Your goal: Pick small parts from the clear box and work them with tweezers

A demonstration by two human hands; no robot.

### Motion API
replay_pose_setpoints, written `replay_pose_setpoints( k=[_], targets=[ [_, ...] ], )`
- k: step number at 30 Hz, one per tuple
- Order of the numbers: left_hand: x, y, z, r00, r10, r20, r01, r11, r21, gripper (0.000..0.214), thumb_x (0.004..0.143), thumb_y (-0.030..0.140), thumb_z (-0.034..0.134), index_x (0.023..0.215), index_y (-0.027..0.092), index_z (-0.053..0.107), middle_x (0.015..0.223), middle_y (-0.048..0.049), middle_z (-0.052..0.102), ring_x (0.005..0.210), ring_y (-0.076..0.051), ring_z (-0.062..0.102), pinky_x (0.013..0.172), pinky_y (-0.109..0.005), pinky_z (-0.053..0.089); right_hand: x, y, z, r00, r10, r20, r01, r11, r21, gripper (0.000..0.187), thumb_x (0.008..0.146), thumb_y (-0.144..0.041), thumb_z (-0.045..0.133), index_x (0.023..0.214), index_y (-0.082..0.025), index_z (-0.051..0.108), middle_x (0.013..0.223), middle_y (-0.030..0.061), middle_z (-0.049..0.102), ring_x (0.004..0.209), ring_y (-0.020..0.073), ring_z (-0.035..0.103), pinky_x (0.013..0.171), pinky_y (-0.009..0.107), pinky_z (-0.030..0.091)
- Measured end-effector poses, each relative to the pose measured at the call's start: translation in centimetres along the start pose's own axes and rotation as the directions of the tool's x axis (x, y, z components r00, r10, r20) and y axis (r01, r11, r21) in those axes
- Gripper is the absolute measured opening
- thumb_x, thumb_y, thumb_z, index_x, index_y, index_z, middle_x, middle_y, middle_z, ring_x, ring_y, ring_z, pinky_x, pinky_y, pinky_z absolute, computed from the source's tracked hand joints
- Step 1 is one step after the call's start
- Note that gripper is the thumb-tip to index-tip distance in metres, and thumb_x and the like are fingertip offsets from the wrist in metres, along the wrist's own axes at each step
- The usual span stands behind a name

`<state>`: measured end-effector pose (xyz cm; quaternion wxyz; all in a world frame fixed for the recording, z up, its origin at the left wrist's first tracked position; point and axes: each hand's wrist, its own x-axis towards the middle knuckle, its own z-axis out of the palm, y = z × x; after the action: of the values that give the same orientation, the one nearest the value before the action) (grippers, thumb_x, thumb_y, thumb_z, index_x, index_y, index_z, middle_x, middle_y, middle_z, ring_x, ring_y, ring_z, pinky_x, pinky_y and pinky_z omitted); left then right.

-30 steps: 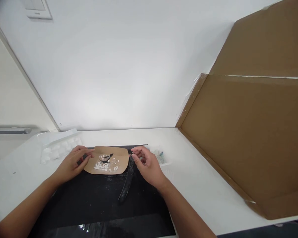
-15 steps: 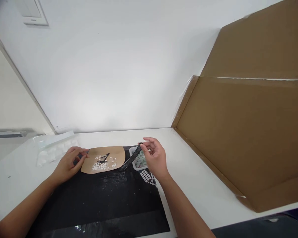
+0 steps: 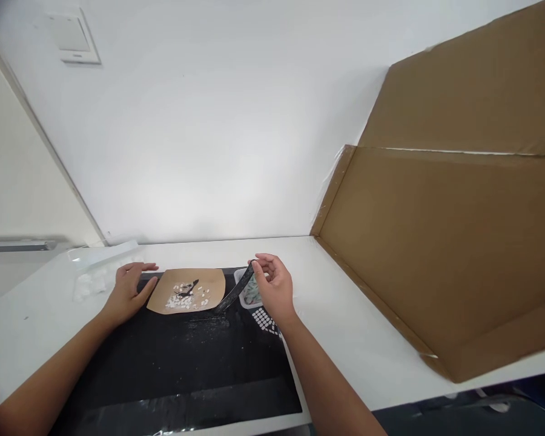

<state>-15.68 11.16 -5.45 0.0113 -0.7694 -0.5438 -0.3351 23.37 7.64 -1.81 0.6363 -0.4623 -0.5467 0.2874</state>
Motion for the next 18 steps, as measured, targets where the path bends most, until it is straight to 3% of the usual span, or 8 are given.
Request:
replay_pose_setpoints(
  k=[2,6,12,18],
  targets=[
    [-0.1,-0.6,0.4,0.996,-0.089,0.002,0.089,0.996,0.015,0.05,0.097,0.051,0.054,0.134,0.018,0.053,0.139,-0.016,0.06,0.145,-0.038,0.032,0.118,-0.059,0.032,0.0,0.0,0.1,1.0,0.005,-0.001,-0.005,1.0,0.031,0.04,0.092,-0.053,0.07,0.116,-0.021,0.065,0.107,0.0116,0.077,0.105,0.0247,0.073,0.087,0.037,0.058],
    [-0.3,-1.1,0.7,0.984,-0.177,0.009,0.177,0.984,0.025,0.051,0.099,0.055,0.048,0.135,0.019,0.051,0.143,-0.017,0.057,0.148,-0.04,0.03,0.116,-0.064,0.03,0.0,0.0,0.3,1.0,0.002,-0.017,0.0,0.996,0.085,0.037,0.091,-0.053,0.071,0.108,-0.02,0.069,0.104,0.0112,0.078,0.103,0.0253,0.073,0.088,0.039,0.059],
    [-0.3,-0.2,0.1,0.979,-0.201,0.011,0.201,0.979,0.031,0.048,0.101,0.054,0.045,0.136,0.021,0.049,0.147,-0.0175,0.055,0.151,-0.038,0.026,0.113,-0.067,0.025,-0.1,0.3,0.5,0.999,0.006,0.049,-0.012,0.994,0.112,0.033,0.09,-0.049,0.074,0.106,-0.02,0.069,0.104,0.0106,0.078,0.101,0.0239,0.074,0.094,0.041,0.058],
    [-0.4,0.0,0.1,0.975,-0.22,0.005,0.219,0.973,0.066,0.045,0.103,0.052,0.041,0.135,0.022,0.051,0.147,-0.019,0.055,0.151,-0.039,0.028,0.111,-0.067,0.024,-0.3,0.2,0.6,1.0,-0.001,0.01,0.0,0.996,0.089,0.038,0.089,-0.051,0.074,0.11,-0.02,0.067,0.103,0.0112,0.078,0.098,0.0239,0.075,0.091,0.04,0.06]
  ],
)
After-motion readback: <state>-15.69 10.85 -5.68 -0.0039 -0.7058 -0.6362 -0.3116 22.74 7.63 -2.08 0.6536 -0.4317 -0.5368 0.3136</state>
